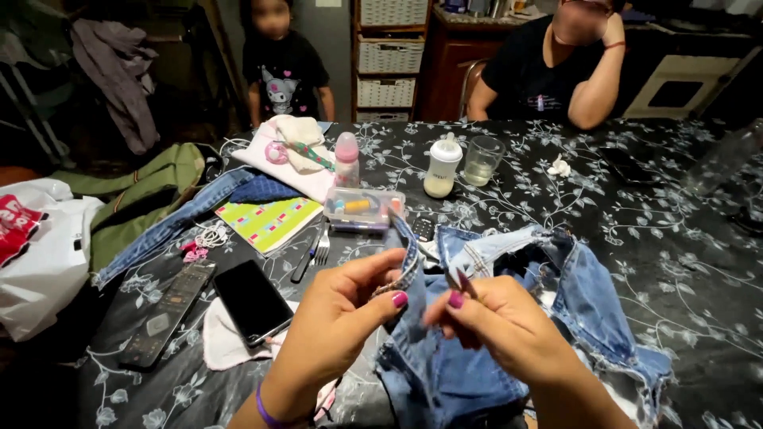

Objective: Distressing the edges of denim shorts using small nippers to create a frayed look

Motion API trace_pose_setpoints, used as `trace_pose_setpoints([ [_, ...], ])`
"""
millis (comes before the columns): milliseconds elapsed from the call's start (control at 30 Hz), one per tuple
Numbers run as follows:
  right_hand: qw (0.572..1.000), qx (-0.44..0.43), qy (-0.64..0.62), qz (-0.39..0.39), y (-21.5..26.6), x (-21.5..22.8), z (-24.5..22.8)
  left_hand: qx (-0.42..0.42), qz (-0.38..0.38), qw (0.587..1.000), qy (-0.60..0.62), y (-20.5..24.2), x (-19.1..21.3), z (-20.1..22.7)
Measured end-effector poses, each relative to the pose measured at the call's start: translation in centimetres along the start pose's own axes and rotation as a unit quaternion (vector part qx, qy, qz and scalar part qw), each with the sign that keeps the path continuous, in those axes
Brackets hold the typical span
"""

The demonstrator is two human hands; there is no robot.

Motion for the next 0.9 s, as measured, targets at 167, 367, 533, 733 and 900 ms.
trace_pose_setpoints([
  [167, 0.991, -0.096, -0.057, -0.072, 0.9, -1.8, 1.4, 0.009, 0.031, 0.999, -0.035, 0.3, 0.1, 1.0],
  [367, 0.965, -0.173, -0.16, -0.117, 1.4, -4.1, 2.9, 0.007, 0.039, 0.998, -0.049, 1.1, -0.6, 2.0],
  [533, 0.969, -0.12, -0.172, -0.128, 1.3, -4.7, 2.0, -0.004, 0.031, 0.997, -0.077, 1.5, -0.9, 3.0],
  [733, 0.969, -0.148, -0.17, -0.105, 1.5, -4.7, 2.8, -0.002, 0.042, 0.995, -0.088, 1.6, -0.7, 3.1],
  [900, 0.974, -0.135, -0.162, -0.088, 1.4, -4.4, 2.5, 0.007, 0.05, 0.992, -0.113, 1.8, -0.6, 3.0],
])
Point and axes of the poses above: each hand's wrist, its own y-axis away from the middle knuckle, its own x-axis out of the back of the hand, z = x × y, the point moved 10 cm from there along -y, towards the middle knuckle, and after that the axes turned 3 degrees about -x, right-handed, at the moved point
